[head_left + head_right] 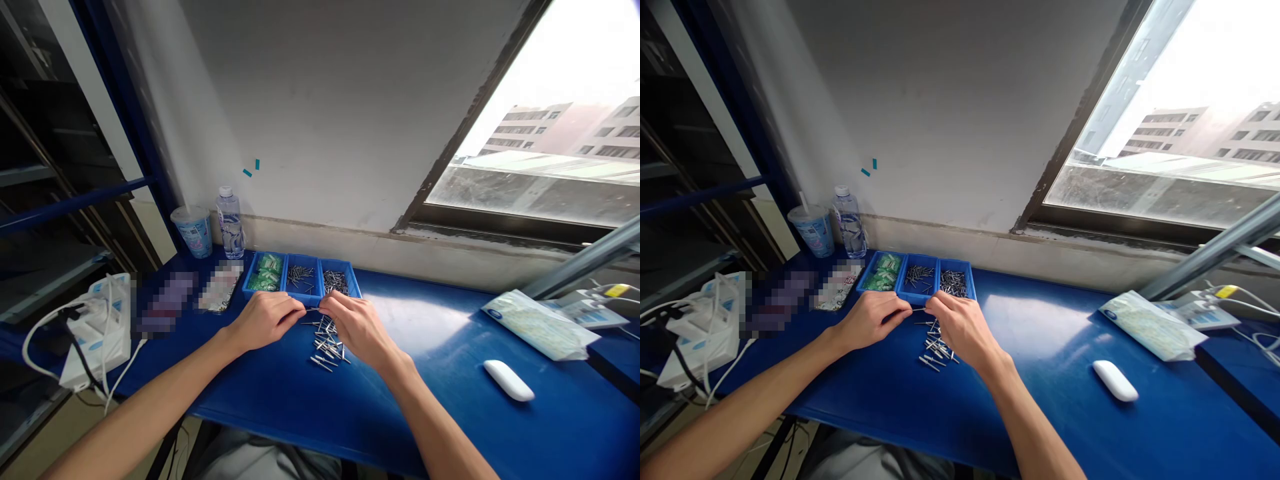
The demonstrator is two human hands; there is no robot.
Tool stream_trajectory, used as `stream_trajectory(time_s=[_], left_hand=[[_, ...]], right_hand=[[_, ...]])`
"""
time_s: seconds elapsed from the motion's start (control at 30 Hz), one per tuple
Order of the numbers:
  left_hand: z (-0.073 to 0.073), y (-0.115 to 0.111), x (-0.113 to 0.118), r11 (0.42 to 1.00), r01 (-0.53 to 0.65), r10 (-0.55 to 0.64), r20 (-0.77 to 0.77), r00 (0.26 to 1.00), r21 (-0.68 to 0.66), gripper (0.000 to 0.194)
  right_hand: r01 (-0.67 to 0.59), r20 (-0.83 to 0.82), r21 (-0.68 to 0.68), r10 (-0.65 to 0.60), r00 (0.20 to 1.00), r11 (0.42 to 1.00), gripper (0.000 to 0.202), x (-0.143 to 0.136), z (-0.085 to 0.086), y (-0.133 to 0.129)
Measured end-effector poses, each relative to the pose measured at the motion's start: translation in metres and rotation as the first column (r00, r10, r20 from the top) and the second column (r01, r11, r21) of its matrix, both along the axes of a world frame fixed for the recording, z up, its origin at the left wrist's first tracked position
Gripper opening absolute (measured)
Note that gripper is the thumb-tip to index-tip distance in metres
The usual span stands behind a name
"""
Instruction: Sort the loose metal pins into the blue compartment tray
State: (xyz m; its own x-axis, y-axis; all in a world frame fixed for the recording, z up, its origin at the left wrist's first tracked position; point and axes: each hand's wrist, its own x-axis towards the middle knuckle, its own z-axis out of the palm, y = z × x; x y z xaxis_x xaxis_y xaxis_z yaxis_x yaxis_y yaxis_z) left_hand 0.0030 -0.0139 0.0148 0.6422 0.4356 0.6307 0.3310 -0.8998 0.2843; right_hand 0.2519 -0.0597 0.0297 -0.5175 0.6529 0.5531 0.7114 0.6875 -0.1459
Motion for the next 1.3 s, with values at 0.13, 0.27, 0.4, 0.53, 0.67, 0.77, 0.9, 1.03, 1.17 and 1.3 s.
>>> stream_trajectory(time_s=[0.13,0.27,0.4,0.53,0.67,0.77,0.9,1.03,1.17,1.3], left_hand=[[-0.001,0.001,-0.002,0.998,-0.064,0.063,0.055,0.997,0.024,0.024],[-0.013,0.001,0.008,0.977,-0.172,0.151,-0.157,0.976,-0.13,0.02],[-0.025,-0.002,0.019,0.943,-0.287,0.219,-0.335,0.917,-0.171,0.024],[-0.03,-0.003,0.023,0.924,-0.326,0.238,-0.369,0.899,-0.2,0.013],[-0.033,-0.002,0.025,0.92,-0.354,0.264,-0.399,0.878,-0.17,0.015],[-0.034,-0.001,0.024,0.921,-0.361,0.263,-0.445,0.856,-0.149,0.018],[-0.031,0.0,0.021,0.932,-0.326,0.223,-0.459,0.86,-0.157,0.016],[-0.028,0.0,0.019,0.931,-0.32,0.206,-0.471,0.858,-0.174,0.014],[-0.026,0.0,0.017,0.929,-0.296,0.18,-0.425,0.887,-0.224,0.013],[-0.023,0.0,0.013,0.937,-0.221,0.131,-0.314,0.94,-0.272,0.012]], right_hand=[[0.084,-0.238,0.097,-0.059,0.969,0.992,0.024,0.018,0.025,-0.005],[0.377,-0.525,0.174,-0.239,0.817,0.91,0.015,0.029,0.037,0.01],[0.352,-0.252,0.028,-0.334,0.908,0.936,0.015,0.035,0.024,0.037],[0.222,-0.04,-0.071,-0.225,0.974,0.973,0.02,0.029,0.003,0.04],[0.106,0.021,-0.161,-0.104,0.994,0.981,0.021,0.013,-0.011,0.02],[0.074,0.074,-0.197,-0.061,0.995,0.978,0.022,0.004,-0.02,0.011],[0.104,0.188,-0.204,-0.066,0.98,0.973,0.02,0.0,-0.033,0.009],[0.156,0.243,-0.232,-0.098,0.965,0.96,0.014,-0.005,-0.04,0.011],[0.14,0.194,-0.264,-0.09,0.977,0.954,0.02,-0.007,-0.041,0.011],[0.125,0.128,-0.26,-0.094,0.987,0.958,0.02,-0.006,-0.042,0.011]])
